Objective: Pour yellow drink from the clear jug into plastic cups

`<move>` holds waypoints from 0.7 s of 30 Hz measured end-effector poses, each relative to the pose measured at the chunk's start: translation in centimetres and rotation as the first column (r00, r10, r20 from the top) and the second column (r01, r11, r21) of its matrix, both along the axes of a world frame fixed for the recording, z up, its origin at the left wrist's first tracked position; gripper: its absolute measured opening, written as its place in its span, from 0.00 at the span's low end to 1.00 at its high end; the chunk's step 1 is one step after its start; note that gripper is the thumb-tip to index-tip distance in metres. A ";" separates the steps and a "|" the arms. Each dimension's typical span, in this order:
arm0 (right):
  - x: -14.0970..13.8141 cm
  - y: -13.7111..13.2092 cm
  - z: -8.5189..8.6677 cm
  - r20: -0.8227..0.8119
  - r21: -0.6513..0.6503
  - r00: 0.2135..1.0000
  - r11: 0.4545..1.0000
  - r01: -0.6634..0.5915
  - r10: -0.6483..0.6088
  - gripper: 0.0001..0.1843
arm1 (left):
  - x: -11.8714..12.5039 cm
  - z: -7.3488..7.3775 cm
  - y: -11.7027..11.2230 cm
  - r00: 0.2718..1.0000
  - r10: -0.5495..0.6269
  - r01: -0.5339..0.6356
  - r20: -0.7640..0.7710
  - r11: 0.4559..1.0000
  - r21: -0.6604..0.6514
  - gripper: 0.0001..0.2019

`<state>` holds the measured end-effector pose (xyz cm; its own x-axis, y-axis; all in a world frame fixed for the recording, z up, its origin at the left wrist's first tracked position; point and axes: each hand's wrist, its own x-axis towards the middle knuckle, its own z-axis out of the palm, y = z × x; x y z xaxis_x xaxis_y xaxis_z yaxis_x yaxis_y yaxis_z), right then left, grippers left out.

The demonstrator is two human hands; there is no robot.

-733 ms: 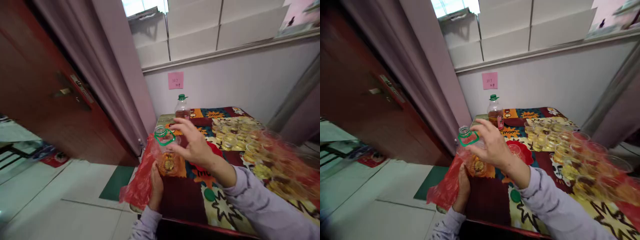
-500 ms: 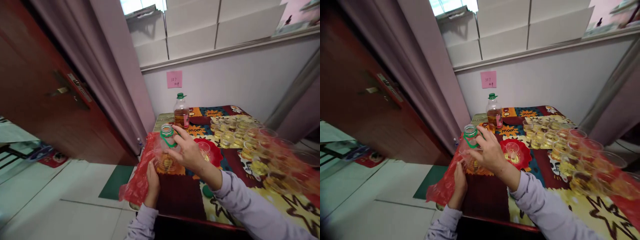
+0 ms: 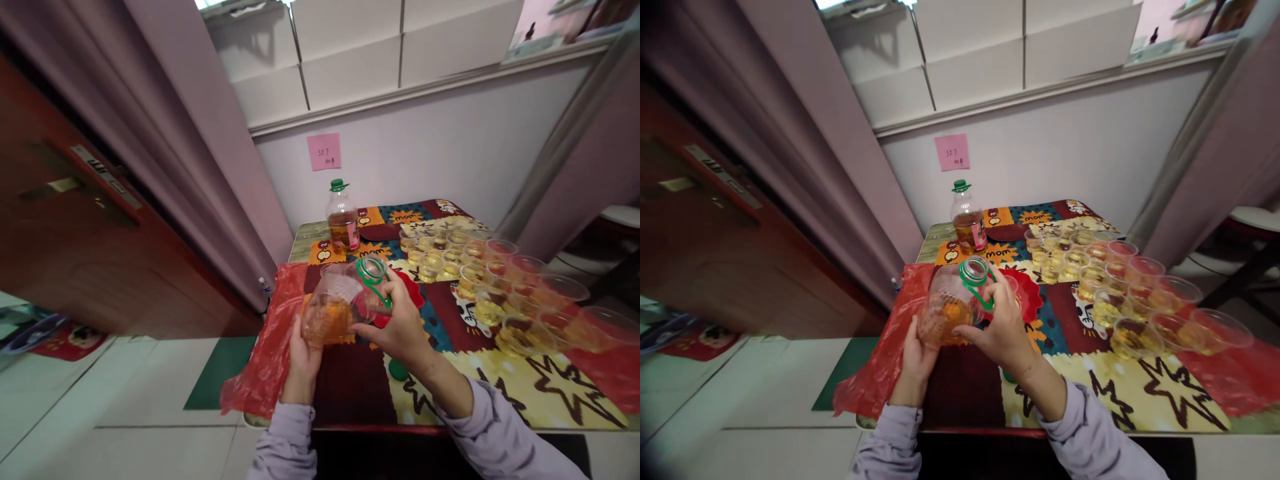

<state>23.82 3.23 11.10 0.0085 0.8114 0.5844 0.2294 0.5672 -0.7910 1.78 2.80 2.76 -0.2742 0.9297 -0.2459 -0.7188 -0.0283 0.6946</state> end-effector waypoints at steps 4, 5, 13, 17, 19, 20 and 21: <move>-1.2 -0.4 -0.7 -0.196 -0.042 0.980 0.999 -0.027 0.018 0.37 | -0.3 2.3 -1.1 0.996 0.084 -0.080 -0.029 0.988 0.133 0.30; -1.7 -0.4 -0.8 -0.256 -0.054 0.966 0.998 -0.036 0.021 0.38 | -0.5 2.9 -1.2 0.986 0.159 -0.147 -0.059 0.975 0.165 0.32; -5.0 0.1 -2.7 -0.528 -0.221 0.849 0.961 -0.165 0.024 0.50 | -1.8 6.0 -2.9 0.898 0.363 -0.344 -0.247 0.931 0.117 0.38; -5.7 0.4 -4.5 -0.625 -0.303 0.778 0.898 -0.319 0.065 0.48 | -2.6 6.2 -4.3 0.884 0.334 -0.332 -0.327 0.941 0.065 0.34; -5.9 0.5 -5.4 -0.659 -0.320 0.749 0.875 -0.364 0.071 0.46 | -3.0 6.0 -4.6 0.863 0.348 -0.358 -0.366 0.933 0.042 0.34; -6.0 0.6 -5.8 -0.667 -0.328 0.742 0.867 -0.376 0.070 0.45 | -3.2 6.0 -4.6 0.852 0.359 -0.375 -0.381 0.926 0.034 0.34; -6.1 0.7 -6.1 -0.672 -0.336 0.738 0.861 -0.383 0.066 0.45 | -3.3 5.9 -4.6 0.845 0.361 -0.383 -0.394 0.923 0.025 0.33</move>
<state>17.73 3.96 4.97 0.0206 0.9939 0.1080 -0.4875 0.1043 -0.8669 -1.51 -1.77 8.65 -0.6796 0.7275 -0.0944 -0.3376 -0.1959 0.9207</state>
